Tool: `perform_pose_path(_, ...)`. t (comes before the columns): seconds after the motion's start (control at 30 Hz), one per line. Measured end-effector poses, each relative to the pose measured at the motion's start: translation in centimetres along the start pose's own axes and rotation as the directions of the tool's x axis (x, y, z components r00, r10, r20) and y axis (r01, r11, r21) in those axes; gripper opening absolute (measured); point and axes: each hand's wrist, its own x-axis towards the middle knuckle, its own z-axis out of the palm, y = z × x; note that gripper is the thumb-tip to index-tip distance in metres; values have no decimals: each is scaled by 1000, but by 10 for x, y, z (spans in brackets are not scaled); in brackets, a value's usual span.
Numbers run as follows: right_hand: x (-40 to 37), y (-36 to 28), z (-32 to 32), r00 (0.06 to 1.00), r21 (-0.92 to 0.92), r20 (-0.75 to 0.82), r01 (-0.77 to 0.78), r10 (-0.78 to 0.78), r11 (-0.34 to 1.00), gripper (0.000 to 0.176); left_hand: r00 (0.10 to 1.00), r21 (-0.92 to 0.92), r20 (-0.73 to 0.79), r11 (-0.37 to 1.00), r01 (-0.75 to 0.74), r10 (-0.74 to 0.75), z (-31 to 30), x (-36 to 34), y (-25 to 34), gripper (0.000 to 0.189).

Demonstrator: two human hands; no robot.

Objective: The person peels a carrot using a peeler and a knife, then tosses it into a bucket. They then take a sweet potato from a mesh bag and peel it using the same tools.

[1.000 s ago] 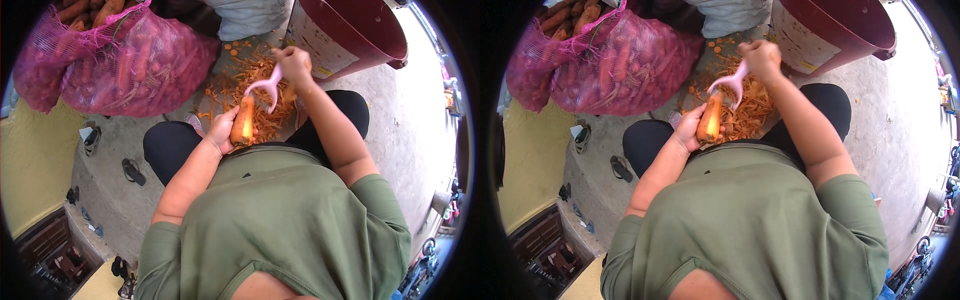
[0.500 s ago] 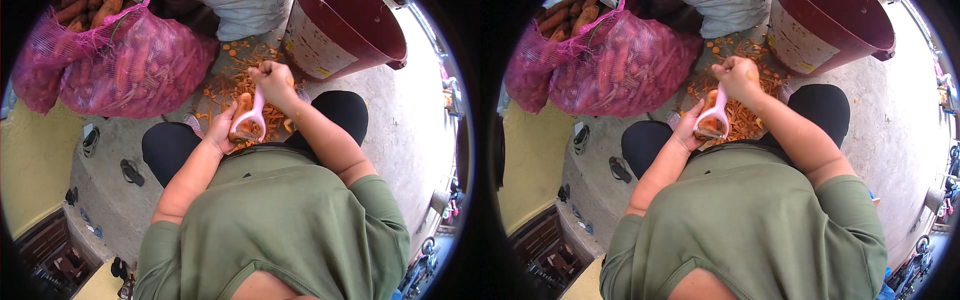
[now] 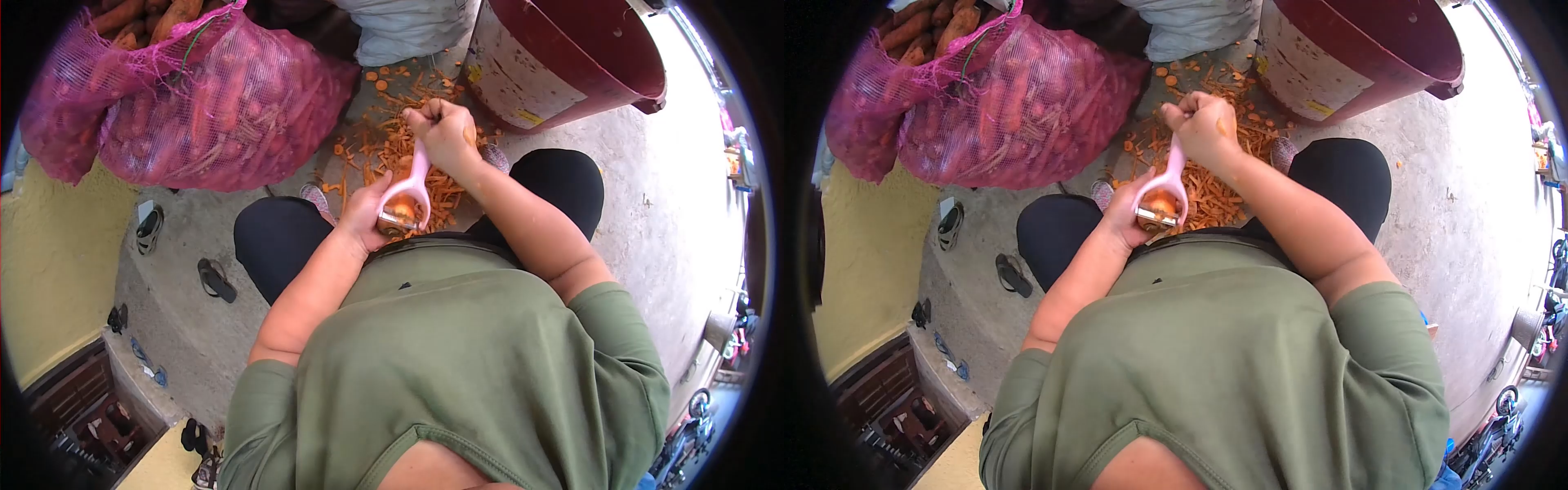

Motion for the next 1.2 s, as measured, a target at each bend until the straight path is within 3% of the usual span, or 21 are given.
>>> perform_pose_path(0.07,28,20,-3,985,18,-152,-85,86,996,25,1000,83,-3,997,-3,4,-3,-2,-2,37)
perform_pose_path(0.1,49,40,-9,970,-80,-200,-155,136,985,24,1000,38,0,999,14,-14,-6,-1,-3,37)
perform_pose_path(0.13,59,44,-17,945,40,-269,-183,187,982,25,1000,7,6,1000,14,-14,-7,-2,-3,36)
perform_pose_path(0.27,19,3,-12,982,24,-167,-88,91,996,25,1000,-50,-24,999,-21,20,4,-1,0,33)
perform_pose_path(0.33,-4,-2,-1,1000,98,-8,9,-9,995,25,999,-54,-20,998,-39,38,7,-1,2,33)
perform_pose_path(0.4,0,-3,-3,999,72,14,-44,43,996,25,999,-65,32,997,-37,39,6,-2,2,32)
perform_pose_path(0.47,35,33,-1,983,11,-181,-38,40,999,24,999,-12,40,1000,-29,29,-1,-2,0,32)
perform_pose_path(0.53,56,40,-21,955,54,-234,-173,181,983,26,999,42,50,999,-22,20,-7,-2,0,33)
perform_pose_path(0.6,51,45,-19,969,78,-176,-163,174,984,24,1000,88,-1,996,-6,6,0,-3,2,36)
perform_pose_path(0.67,13,-2,-16,994,7,-5,-111,111,994,22,999,83,3,996,-33,33,13,-6,5,37)
perform_pose_path(0.73,-2,-4,-3,996,-3,92,15,-14,1000,24,1000,23,-14,1000,-4,5,18,-2,3,39)
perform_pose_path(0.8,8,0,-2,999,-125,33,-8,12,992,24,999,66,-33,997,31,-29,4,5,0,40)
perform_pose_path(0.83,25,14,-3,998,-145,-56,-36,28,989,24,1000,177,7,984,22,-23,-8,4,1,39)
perform_pose_path(0.93,68,50,-26,952,-138,-286,-157,113,978,26,997,99,-23,992,82,-80,-6,-1,-2,40)
perform_pose_path(0.97,69,54,-29,952,-21,-237,-206,195,978,27,998,58,2,996,65,-66,-3,-2,-2,39)
perform_pose_path(1.07,21,6,-14,992,21,-50,-118,119,993,28,999,69,-20,997,44,-42,-6,2,0,40)
perform_pose_path(1.1,9,4,-7,999,-32,8,-52,52,998,28,993,86,-115,996,34,-24,1,4,0,41)
perform_pose_path(1.13,3,5,-2,997,-80,71,18,-12,997,28,998,121,-64,992,29,-21,2,3,1,42)
perform_pose_path(1.2,20,14,-1,996,-119,2,-85,86,989,27,999,190,36,982,16,-23,1,-1,-1,44)
